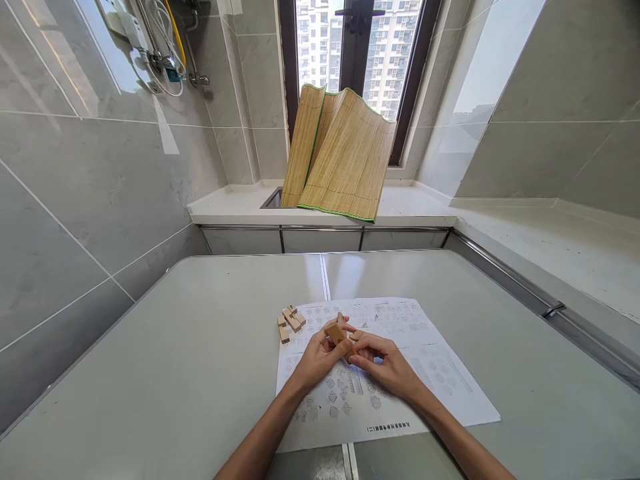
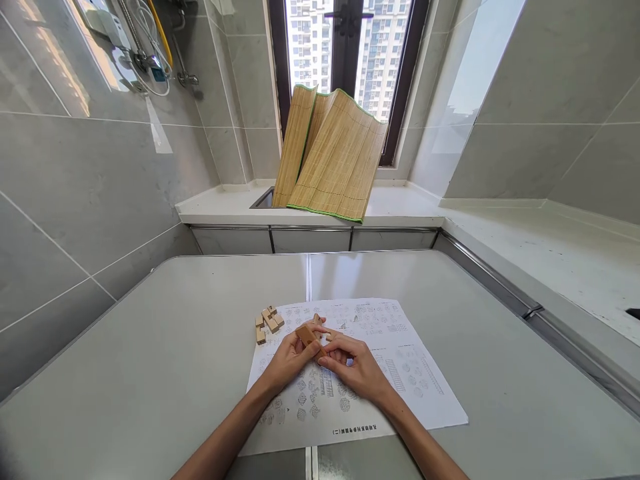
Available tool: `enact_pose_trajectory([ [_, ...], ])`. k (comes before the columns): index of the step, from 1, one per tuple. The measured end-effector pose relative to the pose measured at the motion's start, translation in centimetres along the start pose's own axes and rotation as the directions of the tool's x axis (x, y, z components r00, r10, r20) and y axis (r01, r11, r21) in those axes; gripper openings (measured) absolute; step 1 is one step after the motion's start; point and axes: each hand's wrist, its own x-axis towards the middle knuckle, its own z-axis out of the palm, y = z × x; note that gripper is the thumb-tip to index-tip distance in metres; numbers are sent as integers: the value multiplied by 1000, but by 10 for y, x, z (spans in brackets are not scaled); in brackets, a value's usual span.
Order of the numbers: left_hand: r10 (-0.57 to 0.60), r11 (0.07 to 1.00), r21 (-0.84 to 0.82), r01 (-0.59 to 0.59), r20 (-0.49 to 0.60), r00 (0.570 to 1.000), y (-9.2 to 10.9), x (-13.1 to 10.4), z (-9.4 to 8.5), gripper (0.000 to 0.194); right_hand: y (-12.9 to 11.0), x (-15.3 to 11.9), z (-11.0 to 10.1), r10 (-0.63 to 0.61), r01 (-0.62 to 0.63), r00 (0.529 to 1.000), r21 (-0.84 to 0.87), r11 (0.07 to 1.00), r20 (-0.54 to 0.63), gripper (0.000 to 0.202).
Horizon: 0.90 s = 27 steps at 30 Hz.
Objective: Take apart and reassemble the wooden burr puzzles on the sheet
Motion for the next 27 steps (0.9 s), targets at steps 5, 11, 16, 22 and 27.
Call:
enact_pose_trajectory([
  [5,-2,999,55,1,29,1000,1,0,-2,41,1,-1,-1,38,-39,999,33,999,5,32],
  [11,35,982,185,-43,45,998,4,-1,-5,47,3,1,-8,90,-81,996,289,954,-21,32],
  [16,32,947,318,-50,61,998,4,-3,2,34,3,2,-11,131,-108,991,437,893,-23,37],
  [22,73,889,452,-71,13,997,3,-4,5,25,2,1,-11,178,-182,982,559,809,63,41],
  [27,45,874,481,-60,43,998,1,-5,0,29,4,1,-12,213,-229,972,613,756,100,43],
])
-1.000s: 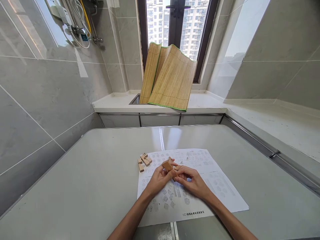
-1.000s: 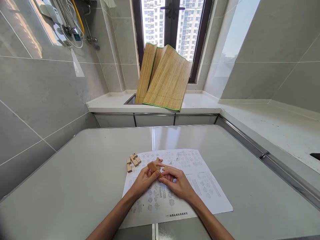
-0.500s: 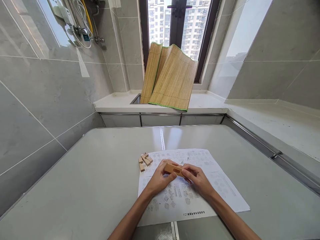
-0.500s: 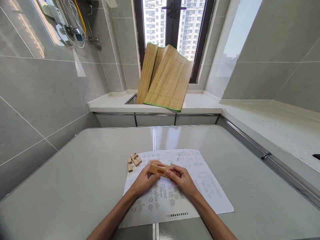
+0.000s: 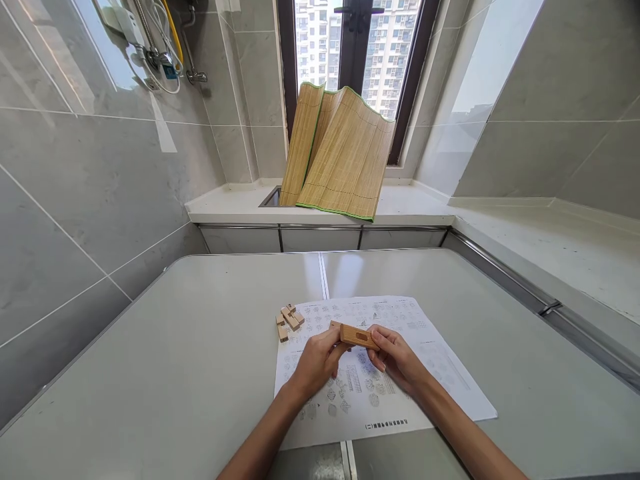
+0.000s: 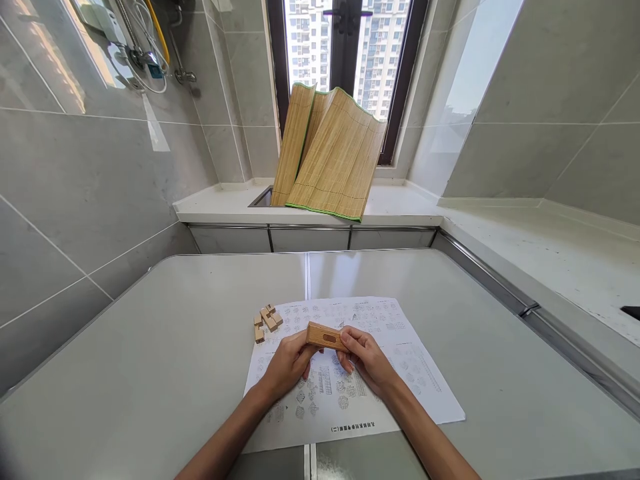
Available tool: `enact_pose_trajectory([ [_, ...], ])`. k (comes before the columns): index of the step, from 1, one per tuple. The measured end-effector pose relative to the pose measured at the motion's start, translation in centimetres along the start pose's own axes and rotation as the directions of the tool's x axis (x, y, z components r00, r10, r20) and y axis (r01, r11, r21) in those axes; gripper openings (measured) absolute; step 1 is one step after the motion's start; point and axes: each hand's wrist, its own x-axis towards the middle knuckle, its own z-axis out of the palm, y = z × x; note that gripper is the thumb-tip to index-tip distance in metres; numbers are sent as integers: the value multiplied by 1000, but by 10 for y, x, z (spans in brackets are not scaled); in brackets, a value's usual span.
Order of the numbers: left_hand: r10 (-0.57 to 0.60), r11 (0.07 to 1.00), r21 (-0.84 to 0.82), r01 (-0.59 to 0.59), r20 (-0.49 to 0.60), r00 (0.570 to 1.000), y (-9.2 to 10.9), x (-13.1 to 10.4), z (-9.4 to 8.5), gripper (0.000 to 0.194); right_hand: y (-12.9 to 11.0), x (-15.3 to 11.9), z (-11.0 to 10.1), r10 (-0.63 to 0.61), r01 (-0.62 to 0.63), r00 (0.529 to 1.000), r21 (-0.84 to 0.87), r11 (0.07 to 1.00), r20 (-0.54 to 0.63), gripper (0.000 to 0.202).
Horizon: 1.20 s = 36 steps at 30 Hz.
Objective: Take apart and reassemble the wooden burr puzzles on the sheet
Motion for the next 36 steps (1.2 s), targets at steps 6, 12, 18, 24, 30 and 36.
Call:
enact_pose_trajectory([
  [6,111,985,133,-107,-24,994,0,4,-8,26,-1,1,-5,-14,15,999,21,1000,-46,41],
  [12,21,977,211,10,-146,989,-5,4,-14,31,-5,5,-18,-168,137,915,-110,984,-367,38],
  [18,10,963,266,36,-171,985,-4,2,-13,28,11,11,-19,-327,-7,828,-592,806,-455,46],
  [24,80,951,305,-52,-79,994,-3,1,-13,19,17,14,-20,-414,-57,825,-786,616,-384,46],
  [30,86,948,305,-93,35,996,-6,2,-9,17,22,17,-22,-449,14,852,-844,536,-271,42],
  [36,77,933,348,-92,57,995,-4,1,-9,21,26,19,-25,-440,62,877,-865,498,-191,42],
])
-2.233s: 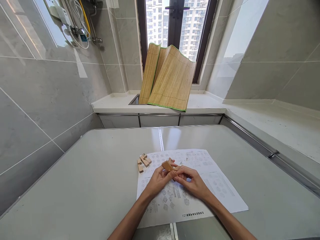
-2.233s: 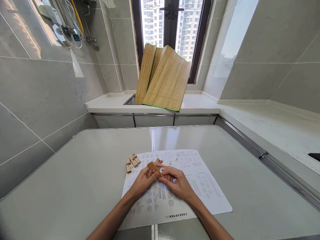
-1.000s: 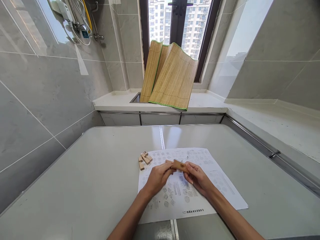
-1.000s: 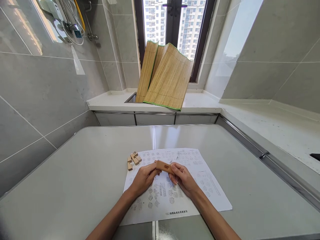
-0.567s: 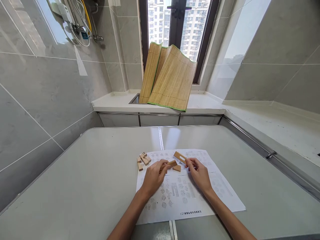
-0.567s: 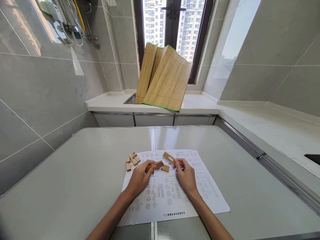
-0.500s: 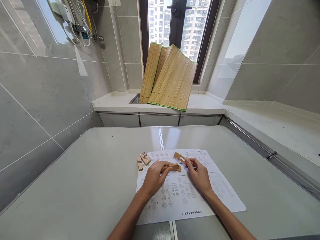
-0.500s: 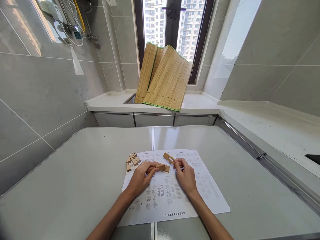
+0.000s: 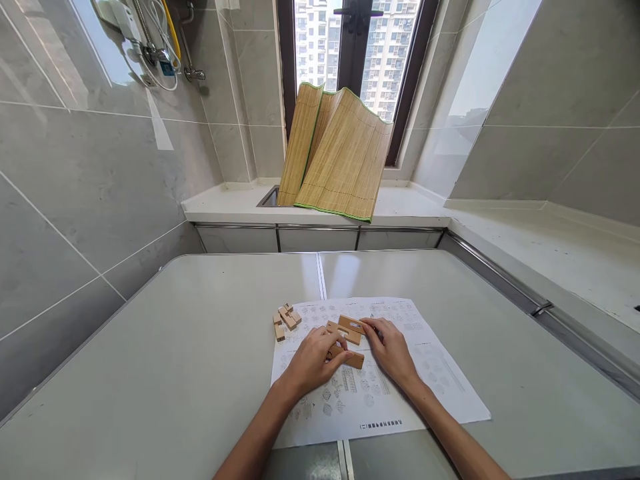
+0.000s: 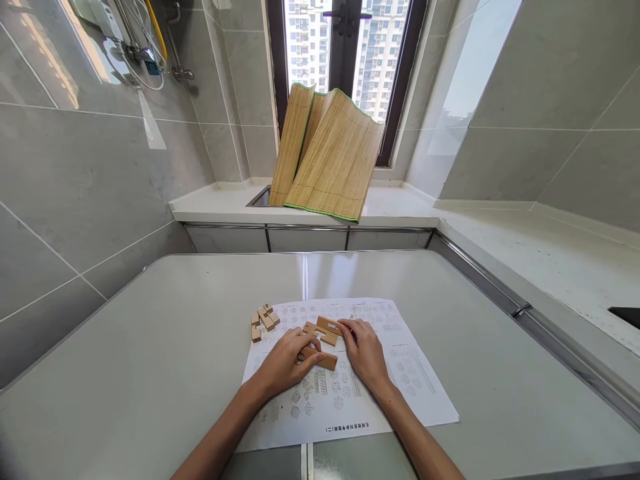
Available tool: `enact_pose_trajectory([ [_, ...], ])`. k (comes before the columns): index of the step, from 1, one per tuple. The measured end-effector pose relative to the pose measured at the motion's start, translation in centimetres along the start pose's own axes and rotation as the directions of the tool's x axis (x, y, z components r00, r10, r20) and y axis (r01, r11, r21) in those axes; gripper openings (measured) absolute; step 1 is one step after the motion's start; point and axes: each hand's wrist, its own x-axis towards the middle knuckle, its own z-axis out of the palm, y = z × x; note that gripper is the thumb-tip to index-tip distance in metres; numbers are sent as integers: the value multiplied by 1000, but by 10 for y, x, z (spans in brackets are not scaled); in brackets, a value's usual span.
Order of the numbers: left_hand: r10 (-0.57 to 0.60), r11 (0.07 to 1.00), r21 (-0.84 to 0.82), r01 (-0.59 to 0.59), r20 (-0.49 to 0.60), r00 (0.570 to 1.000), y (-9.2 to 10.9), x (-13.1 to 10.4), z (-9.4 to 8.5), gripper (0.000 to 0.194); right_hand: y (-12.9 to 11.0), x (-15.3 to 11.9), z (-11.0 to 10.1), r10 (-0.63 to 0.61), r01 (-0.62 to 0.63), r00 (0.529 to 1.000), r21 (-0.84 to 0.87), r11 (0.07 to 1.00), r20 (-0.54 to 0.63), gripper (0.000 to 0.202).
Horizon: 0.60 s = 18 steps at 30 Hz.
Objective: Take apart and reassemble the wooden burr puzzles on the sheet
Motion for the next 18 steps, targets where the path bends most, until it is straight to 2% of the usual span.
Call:
enact_pose_trajectory([
  [4,-7,998,62,7,2,1000,-3,0,1,22,3,-1,2,-7,7,1000,-19,1000,21,41],
  [7,22,997,74,-20,-29,999,-8,1,4,20,4,-2,2,-16,17,1000,-39,999,23,39],
  [11,-11,996,91,18,-79,997,-13,1,7,14,5,-2,4,-48,50,998,-77,996,29,39],
  [18,-27,995,89,45,-192,981,-12,2,7,33,3,-4,4,-104,111,991,-77,991,85,39],
])
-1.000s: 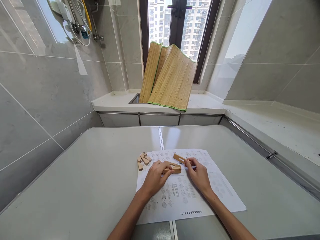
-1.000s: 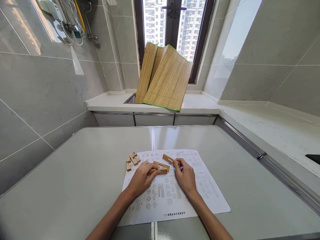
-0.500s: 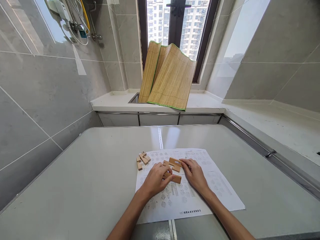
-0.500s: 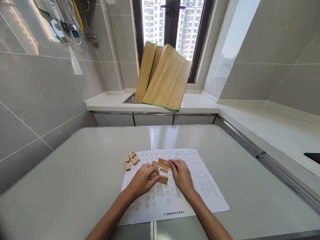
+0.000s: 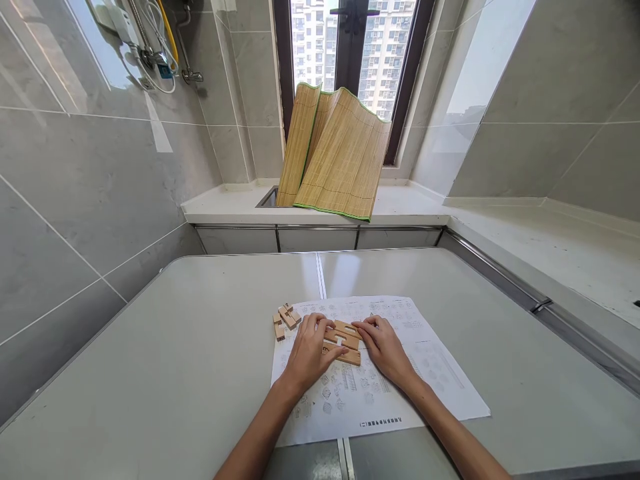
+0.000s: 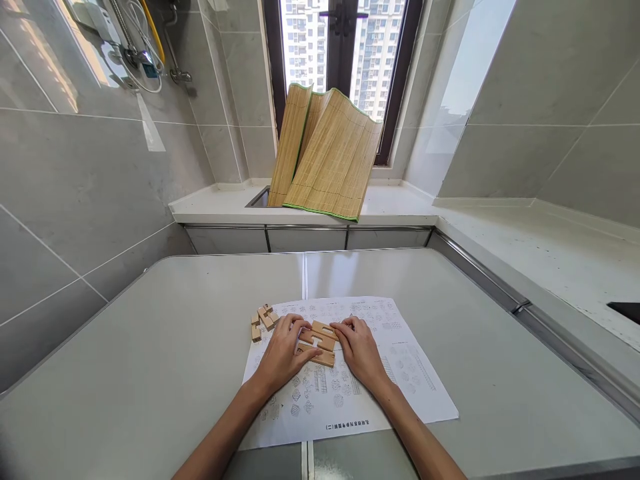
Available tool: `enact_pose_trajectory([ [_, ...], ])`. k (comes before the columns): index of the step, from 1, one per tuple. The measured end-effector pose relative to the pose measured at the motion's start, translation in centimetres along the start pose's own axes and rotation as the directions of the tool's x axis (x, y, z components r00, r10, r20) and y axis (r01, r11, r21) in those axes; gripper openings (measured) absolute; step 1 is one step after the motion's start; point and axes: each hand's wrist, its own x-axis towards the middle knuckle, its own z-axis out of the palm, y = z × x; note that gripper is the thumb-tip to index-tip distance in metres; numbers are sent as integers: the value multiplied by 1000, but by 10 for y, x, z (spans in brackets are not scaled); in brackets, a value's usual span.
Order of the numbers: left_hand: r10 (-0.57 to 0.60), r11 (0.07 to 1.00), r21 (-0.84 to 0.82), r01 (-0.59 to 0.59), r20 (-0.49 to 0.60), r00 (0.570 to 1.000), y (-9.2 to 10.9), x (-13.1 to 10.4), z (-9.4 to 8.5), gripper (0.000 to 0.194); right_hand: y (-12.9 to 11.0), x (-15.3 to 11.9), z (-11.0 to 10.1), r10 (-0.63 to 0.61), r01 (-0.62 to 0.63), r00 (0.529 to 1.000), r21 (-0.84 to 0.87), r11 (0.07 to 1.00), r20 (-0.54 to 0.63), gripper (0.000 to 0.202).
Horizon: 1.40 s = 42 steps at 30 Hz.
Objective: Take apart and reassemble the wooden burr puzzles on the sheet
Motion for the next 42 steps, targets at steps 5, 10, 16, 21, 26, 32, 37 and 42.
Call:
enact_pose_trajectory([
  [5,114,991,-83,-107,90,989,-1,-4,1,75,-8,1,-3,-43,37,996,72,997,84,36],
  [10,112,990,-99,-98,154,982,0,-5,0,92,-14,2,-5,-56,36,992,172,984,116,31],
  [16,42,996,80,-48,83,996,9,-15,-3,65,-16,1,-7,70,-78,997,233,969,39,29],
  [21,-44,967,252,48,-22,999,0,-39,-18,60,-13,1,-6,79,-85,996,204,975,37,30],
  [26,-39,936,345,74,-108,993,-13,-56,-43,51,-14,0,-6,73,-81,996,200,976,47,26],
  [32,-228,944,182,275,-239,944,-25,-57,-64,38,-14,0,-7,53,-63,997,198,978,55,23],
  [37,-377,910,68,409,-277,884,-41,-49,-70,37,-14,0,-8,51,-64,996,195,979,71,22],
  [42,-314,930,99,353,-284,906,-51,-35,-60,54,-15,0,-9,44,-55,997,193,980,63,22],
])
